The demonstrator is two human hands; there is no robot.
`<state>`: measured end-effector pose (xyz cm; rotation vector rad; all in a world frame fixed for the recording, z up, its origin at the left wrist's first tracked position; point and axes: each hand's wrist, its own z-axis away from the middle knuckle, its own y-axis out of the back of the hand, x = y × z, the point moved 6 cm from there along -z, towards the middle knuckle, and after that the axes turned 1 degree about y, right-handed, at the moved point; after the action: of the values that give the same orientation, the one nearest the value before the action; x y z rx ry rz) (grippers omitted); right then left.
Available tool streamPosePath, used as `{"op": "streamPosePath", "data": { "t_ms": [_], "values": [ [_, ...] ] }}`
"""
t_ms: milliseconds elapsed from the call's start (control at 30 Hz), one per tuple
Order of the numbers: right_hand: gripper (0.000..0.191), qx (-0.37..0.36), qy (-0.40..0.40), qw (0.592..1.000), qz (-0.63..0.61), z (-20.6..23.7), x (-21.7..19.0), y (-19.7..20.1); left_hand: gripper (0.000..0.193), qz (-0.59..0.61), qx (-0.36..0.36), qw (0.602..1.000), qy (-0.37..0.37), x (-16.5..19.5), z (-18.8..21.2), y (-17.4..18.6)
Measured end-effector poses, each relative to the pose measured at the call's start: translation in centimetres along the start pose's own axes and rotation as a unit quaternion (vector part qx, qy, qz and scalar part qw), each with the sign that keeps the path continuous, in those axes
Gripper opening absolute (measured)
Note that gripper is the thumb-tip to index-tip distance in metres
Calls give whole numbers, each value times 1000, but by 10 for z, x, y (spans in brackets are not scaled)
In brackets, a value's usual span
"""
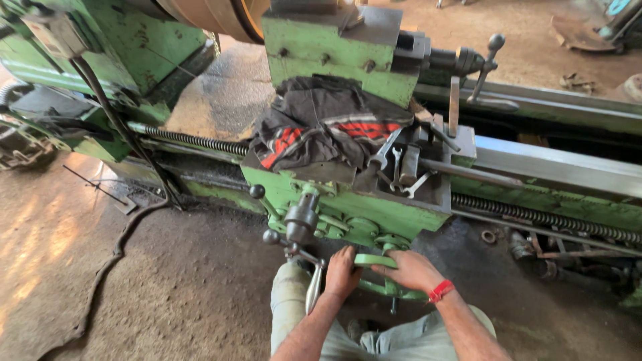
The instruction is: The person sits in front of a green metal lathe and repeatedly turns a green handwheel with both hands to adjust the machine's carriage. Wrenches and a cloth rest on the lathe bed nearby. The person continues turning the wheel throughout the clip without changing tools or objects.
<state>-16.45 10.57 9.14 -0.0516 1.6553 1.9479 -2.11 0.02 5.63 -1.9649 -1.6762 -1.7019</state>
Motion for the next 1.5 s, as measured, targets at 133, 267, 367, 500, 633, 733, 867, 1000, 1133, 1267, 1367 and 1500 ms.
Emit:
{"op": "streamPosePath", "data": {
  "t_ms": [133, 267, 367, 500, 633, 733, 867, 1000, 1133, 1267, 1367, 1500],
  "values": [
    [60, 5, 0, 1000, 15, 1, -4, 0, 38, -9, 22, 1000, -10, 3, 0, 3],
    [61, 4, -3, 1000, 12, -1, -8, 1, 35, -6, 20, 1000, -6, 1, -1, 4],
    [64, 5, 6, 1000, 14, -3, -12, 1, 36, 1, 31, 999, -20, 0, -3, 7],
    [68, 1, 7, 1000, 29, -2, -12, -8, 40, 6, 7, 1000, -14, -14, 3, 2],
    [74, 18, 2, 999, 44, -8, -15, -14, 58, -4, 46, 997, -59, -33, 8, -4],
    [76, 32, -5, 999, 19, -14, -15, -18, 68, -32, 8, 999, 5, -56, 11, -12],
    [73, 82, 17, 996, -6, -23, -21, -21, 64, 25, 19, 999, 38, -72, 9, -15],
    [70, 94, -3, 996, -9, -34, -23, -27, 47, -3, -19, 999, 30, -78, 6, -12],
    [69, 107, -3, 994, -22, -43, -26, -31, 35, 28, 17, 999, 3, -85, 4, -12],
    [67, 99, -8, 995, -23, -48, -21, -40, 38, 57, 63, 996, -29, -95, -8, -28],
    [68, 104, -5, 994, -25, -50, -21, -39, 37, 54, 64, 996, -27, -100, -12, -33],
    [67, 101, -13, 994, -33, -50, -21, -40, 37, 43, 58, 997, -29, -102, -11, -31]
  ]
}}
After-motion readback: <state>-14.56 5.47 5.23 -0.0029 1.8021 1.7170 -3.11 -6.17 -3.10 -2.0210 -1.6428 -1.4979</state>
